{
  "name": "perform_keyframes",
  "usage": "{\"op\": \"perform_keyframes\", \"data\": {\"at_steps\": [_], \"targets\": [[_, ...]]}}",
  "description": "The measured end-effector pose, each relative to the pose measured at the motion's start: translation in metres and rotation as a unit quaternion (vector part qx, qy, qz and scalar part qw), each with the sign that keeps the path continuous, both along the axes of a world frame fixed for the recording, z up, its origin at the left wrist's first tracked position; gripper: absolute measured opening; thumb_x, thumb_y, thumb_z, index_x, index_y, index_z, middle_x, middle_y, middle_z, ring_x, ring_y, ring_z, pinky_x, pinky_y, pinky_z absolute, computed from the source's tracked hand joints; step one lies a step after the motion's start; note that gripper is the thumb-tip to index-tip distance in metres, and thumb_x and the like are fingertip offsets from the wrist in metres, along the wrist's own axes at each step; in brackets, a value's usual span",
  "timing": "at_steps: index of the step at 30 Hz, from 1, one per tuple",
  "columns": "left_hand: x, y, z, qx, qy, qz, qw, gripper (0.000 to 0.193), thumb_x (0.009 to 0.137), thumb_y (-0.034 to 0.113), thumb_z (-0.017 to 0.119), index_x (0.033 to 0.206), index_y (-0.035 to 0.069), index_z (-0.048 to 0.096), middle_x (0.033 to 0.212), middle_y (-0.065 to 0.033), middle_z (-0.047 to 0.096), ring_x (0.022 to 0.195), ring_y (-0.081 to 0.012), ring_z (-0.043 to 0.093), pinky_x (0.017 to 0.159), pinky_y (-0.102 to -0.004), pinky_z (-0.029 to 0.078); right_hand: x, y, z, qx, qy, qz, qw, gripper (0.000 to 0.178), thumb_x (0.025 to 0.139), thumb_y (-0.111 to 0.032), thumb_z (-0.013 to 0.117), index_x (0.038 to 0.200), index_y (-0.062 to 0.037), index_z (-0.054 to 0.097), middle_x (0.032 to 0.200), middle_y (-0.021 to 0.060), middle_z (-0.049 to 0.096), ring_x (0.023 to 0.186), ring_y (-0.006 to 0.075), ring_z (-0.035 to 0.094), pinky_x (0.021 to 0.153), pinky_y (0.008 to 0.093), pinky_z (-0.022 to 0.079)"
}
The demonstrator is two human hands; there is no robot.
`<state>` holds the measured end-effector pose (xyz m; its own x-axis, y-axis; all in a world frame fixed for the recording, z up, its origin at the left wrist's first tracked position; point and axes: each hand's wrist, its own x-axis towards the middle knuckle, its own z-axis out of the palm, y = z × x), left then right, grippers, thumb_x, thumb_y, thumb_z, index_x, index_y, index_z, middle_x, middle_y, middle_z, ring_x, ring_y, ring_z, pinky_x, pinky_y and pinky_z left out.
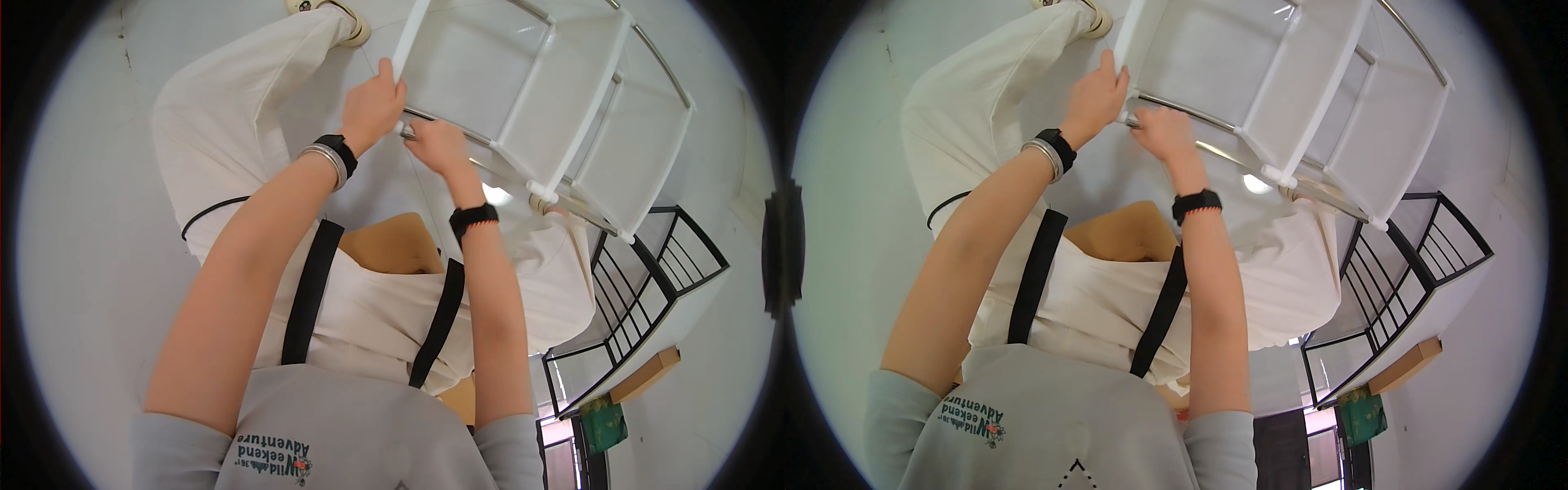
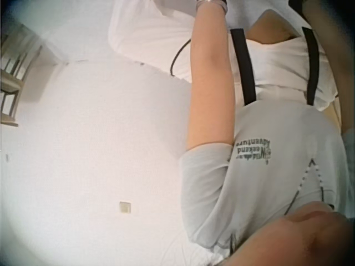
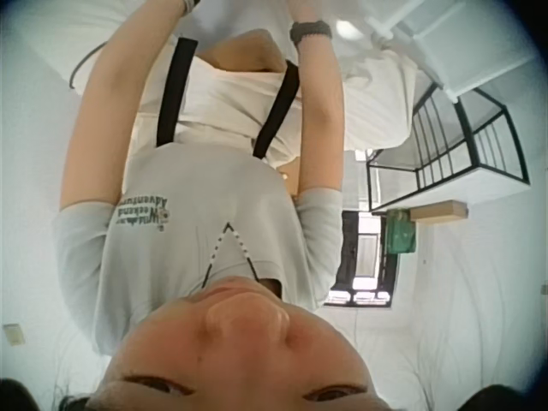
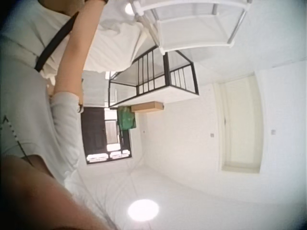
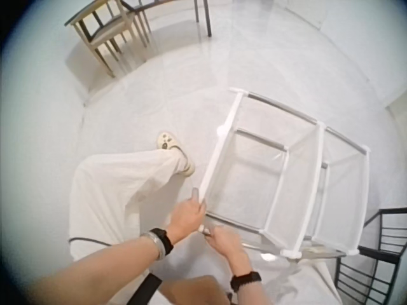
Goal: The recorder is assembling a white plastic and metal rolling utility cart.
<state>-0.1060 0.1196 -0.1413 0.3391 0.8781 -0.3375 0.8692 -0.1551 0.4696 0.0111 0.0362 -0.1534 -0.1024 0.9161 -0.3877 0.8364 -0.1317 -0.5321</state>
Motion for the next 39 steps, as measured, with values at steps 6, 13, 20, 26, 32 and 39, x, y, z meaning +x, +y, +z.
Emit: {"op": "perform_keyframes", "data": {"at_steps": [6,13,20,26,32,39], "targets": [[-0.012,0.004,-0.001,0.009,0.011,-0.006,1.0,0.026,0.087,0.027,0.04,0.092,0.002,0.036,0.063,-0.019,0.058,0.058,-0.038,0.056,0.054,-0.0463,0.045,0.025,0.022,0.002,0.041,0.099,-0.206,0.973,0.023,0.073,-0.021,0.061,0.065,-0.0011,0.051,0.052,0.0138,0.051,0.049,0.0291,0.051,0.049,0.0368,0.041],[-0.007,0.003,-0.009,0.03,0.025,-0.021,0.999,0.027,0.087,0.028,0.04,0.096,0.002,0.036,0.065,-0.0181,0.059,0.058,-0.0371,0.057,0.054,-0.0464,0.045,0.024,-0.01,0.042,0.064,0.191,-0.327,0.923,0.031,0.075,-0.017,0.063,0.061,0.0006,0.043,0.046,0.0067,0.038,0.045,0.0147,0.027,0.043,0.0275,0.03],[-0.013,0.008,-0.007,0.041,0.056,-0.025,0.997,0.03,0.087,0.029,0.039,0.098,0.001,0.035,0.07,-0.0209,0.06,0.065,-0.0393,0.058,0.057,-0.0469,0.046,0.092,-0.047,0.193,0.322,0.328,-0.52,0.72,0.02,0.082,-0.015,0.06,0.067,-0.0062,0.05,0.051,-0.0007,0.046,0.044,0.0064,0.041,0.041,0.022,0.03],[0.0,0.008,0.004,0.037,0.049,-0.033,0.998,0.032,0.088,0.029,0.038,0.099,0.0,0.033,0.074,-0.0232,0.06,0.07,-0.0402,0.059,0.063,-0.0486,0.046,0.143,-0.203,0.351,0.399,0.312,-0.623,0.596,0.044,0.082,-0.044,0.034,0.062,-0.0068,0.045,0.052,0.0017,0.033,0.047,0.0119,0.031,0.049,0.0266,0.025],[-0.01,0.018,-0.008,0.064,0.056,-0.058,0.995,0.034,0.089,0.031,0.037,0.099,-0.001,0.032,0.08,-0.0253,0.06,0.076,-0.0421,0.058,0.068,-0.0487,0.046,0.104,-0.347,0.309,0.293,0.142,-0.816,0.478,0.047,0.09,-0.043,0.029,0.065,-0.0055,0.042,0.053,0.0059,0.038,0.049,0.0175,0.037,0.05,0.0299,0.033],[0.001,0.016,-0.011,0.029,0.05,-0.065,0.996,0.036,0.089,0.032,0.036,0.099,-0.002,0.034,0.086,-0.028,0.059,0.082,-0.0427,0.057,0.072,-0.0476,0.045,0.026,-0.442,0.272,0.23,0.101,-0.912,0.324,0.04,0.088,-0.04,0.035,0.066,-0.0073,0.042,0.053,0.0034,0.038,0.048,0.0164,0.036,0.047,0.0297,0.032]]}}
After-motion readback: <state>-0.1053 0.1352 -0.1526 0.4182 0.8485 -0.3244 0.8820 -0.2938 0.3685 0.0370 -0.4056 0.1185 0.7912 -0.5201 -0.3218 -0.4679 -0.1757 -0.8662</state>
